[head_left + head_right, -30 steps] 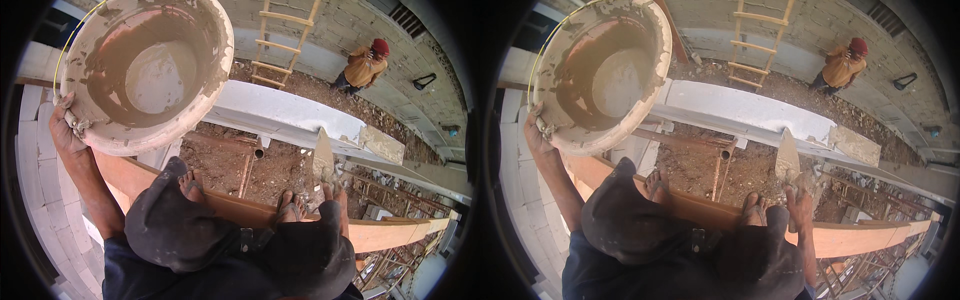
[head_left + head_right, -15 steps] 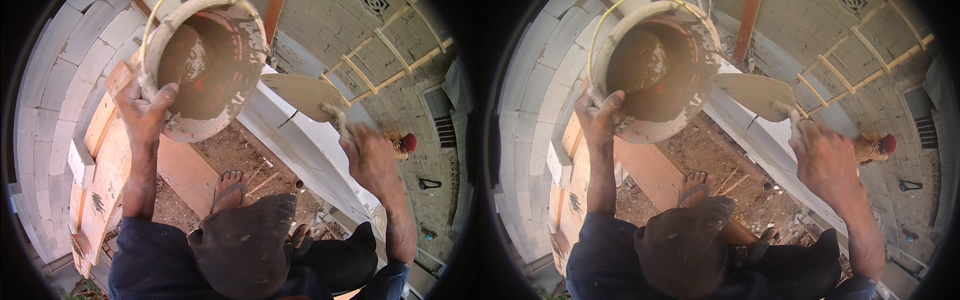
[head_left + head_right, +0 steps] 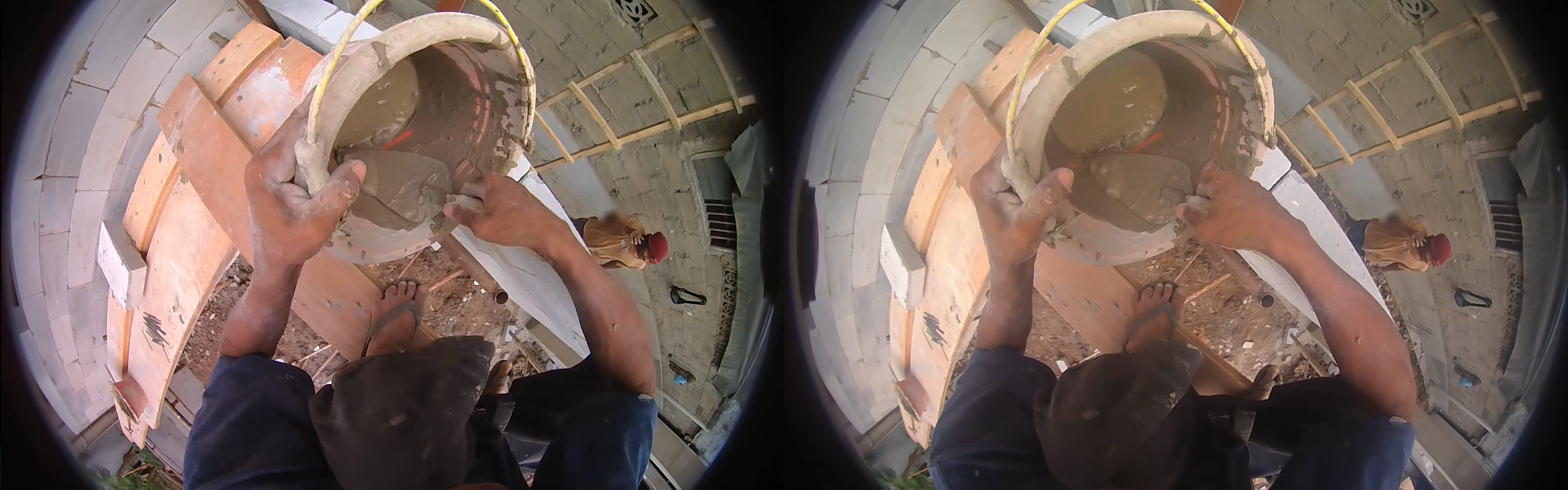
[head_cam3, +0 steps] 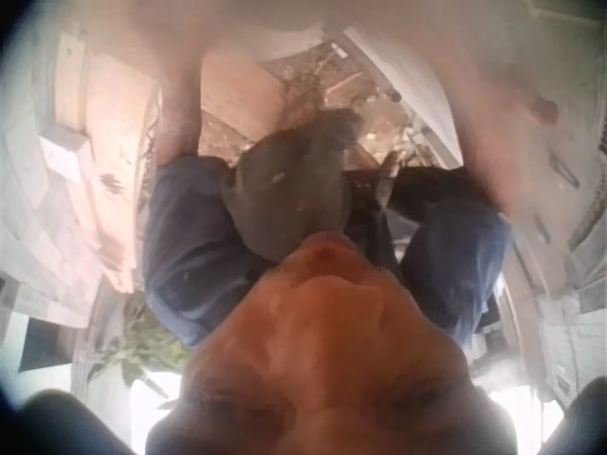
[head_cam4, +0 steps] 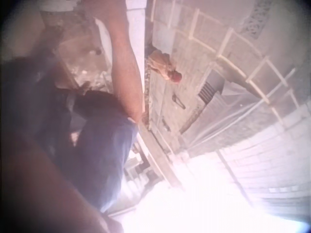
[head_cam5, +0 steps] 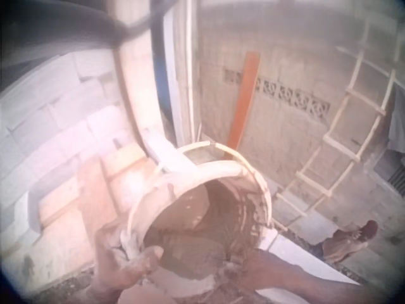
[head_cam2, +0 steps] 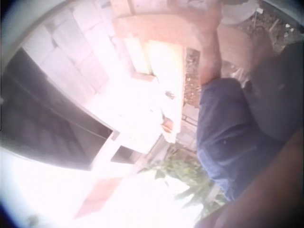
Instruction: The person scoops cement from a bucket with a trowel and applies it to a white curved structure. Then the person picks up a nail and a hammer and drives the nail into the structure.
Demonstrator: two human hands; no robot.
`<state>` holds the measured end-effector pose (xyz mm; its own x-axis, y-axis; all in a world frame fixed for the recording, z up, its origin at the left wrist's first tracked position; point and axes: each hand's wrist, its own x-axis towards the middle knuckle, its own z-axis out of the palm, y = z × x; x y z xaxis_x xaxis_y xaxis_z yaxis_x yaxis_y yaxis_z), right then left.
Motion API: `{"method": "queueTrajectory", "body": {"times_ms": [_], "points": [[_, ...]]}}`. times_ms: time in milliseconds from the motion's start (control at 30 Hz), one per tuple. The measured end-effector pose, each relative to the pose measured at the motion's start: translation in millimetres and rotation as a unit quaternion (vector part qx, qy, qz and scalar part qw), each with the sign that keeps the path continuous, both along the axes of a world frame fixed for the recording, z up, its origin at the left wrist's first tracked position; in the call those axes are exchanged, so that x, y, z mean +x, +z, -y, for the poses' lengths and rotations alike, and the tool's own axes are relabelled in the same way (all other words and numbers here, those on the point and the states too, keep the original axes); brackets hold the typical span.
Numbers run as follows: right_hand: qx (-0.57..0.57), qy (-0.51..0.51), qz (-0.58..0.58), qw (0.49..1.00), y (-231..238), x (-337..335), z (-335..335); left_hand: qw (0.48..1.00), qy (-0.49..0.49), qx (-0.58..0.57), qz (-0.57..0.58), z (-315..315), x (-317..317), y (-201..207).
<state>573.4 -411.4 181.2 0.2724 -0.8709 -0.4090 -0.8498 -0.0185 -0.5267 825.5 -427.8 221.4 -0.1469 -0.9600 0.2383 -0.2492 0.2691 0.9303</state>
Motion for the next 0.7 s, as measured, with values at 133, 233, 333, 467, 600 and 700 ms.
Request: {"method": "queueTrajectory", "body": {"times_ms": [133, 233, 333, 467, 600, 700], "points": [[0.118, -0.085, 0.099, 0.984, -17.6, -19.4, -17.2, 0.997, 0.044, 0.054, -0.021, 7.1, -3.2, -2.6], [0.101, -0.088, 0.129, 0.982, -31.2, -32.2, -18.1, 0.993, 0.069, 0.057, -0.078, 18.5, -4.3, -14.2], [0.130, -0.099, 0.160, 0.974, -14.1, -60.4, -26.0, 0.974, 0.165, 0.076, -0.135, 22.9, -0.3, -29.6], [0.146, -0.129, 0.125, 0.973, 0.3, -135.3, -58.3, 0.958, 0.198, 0.109, -0.178, 32.4, 31.3, -49.2], [-0.094, -0.151, -0.145, 0.973, -17.1, -182.9, -110.8, 0.939, 0.194, 0.179, -0.222, 30.2, 81.1, -64.5], [-0.158, -0.151, -0.249, 0.943, -47.0, -182.5, -114.8, 0.932, 0.201, 0.170, -0.249, 19.2, 105.9, -61.4]]}}
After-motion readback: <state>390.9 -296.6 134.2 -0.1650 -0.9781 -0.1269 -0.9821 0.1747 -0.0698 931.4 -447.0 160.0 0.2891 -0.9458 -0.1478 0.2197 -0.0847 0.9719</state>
